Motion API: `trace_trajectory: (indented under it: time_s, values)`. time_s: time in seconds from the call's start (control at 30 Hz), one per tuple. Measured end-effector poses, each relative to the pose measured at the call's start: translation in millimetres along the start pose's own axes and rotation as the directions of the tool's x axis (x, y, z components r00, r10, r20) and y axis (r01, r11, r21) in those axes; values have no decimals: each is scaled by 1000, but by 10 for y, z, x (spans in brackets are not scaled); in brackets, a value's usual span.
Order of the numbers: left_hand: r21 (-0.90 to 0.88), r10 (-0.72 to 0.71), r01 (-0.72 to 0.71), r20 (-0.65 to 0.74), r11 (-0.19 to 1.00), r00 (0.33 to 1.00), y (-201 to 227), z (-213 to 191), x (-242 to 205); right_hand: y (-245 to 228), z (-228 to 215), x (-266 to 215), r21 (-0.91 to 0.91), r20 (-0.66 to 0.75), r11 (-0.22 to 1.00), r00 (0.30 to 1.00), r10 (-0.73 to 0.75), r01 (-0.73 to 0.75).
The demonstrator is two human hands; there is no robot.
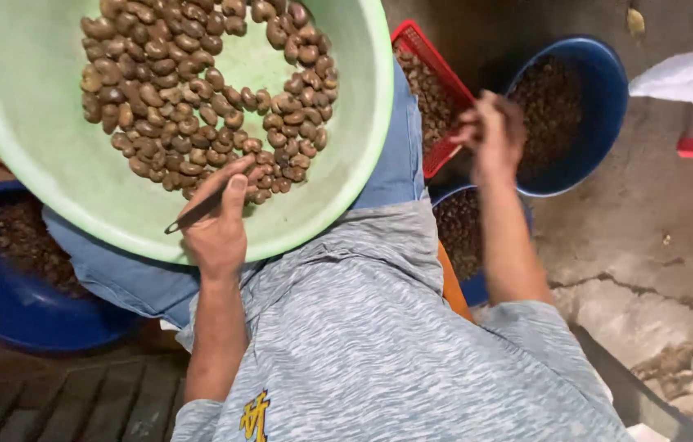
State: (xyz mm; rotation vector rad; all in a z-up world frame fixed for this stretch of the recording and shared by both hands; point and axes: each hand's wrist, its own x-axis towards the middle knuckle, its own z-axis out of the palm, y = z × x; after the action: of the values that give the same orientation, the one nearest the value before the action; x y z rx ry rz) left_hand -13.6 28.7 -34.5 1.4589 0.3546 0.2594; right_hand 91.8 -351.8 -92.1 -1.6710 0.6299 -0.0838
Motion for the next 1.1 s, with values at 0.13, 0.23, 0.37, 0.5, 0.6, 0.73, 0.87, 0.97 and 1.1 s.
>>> trace_trajectory:
  time_s: [0.13,0.23,0.37,0.5,0.6,0.73,0.87,0.97,1.1]
  values:
    - [-14,-21,21,-43,1000,999,-15,-7,-24,376,-970,535,-238,185,971,983,10,35]
    - [-146,-229,224,-22,964,973,2,-42,-37,-122,-706,393,90,-191,980,962,194,-180]
    - [-155,-268,255,-75,955,960,-33,-60,-48,-231,-71,205,10,38,993,992,-118,118]
    - [-214,-257,240,-56,947,965,26,-66,-52,-906,1006,-329,-37,370,802,753,-543,596]
    - [-196,-255,236,-78,952,964,-20,-117,-93,-1218,1664,-503,-31,651,752,585,-484,658]
    - [-152,-207,193,-83,969,975,93,-139,-115,-1153,2324,-405,-7,828,633,360,-431,774]
    - [-141,-245,233,-70,962,967,134,-151,-153,-722,2699,-178,-229,861,262,321,-394,938]
    - [-151,-232,223,-47,963,972,142,-145,-142,-468,2889,-95,-248,873,97,266,-410,964]
    - [-45,-174,172,-43,984,984,191,-155,-136,-10,3084,80,-290,883,-217,173,-437,932]
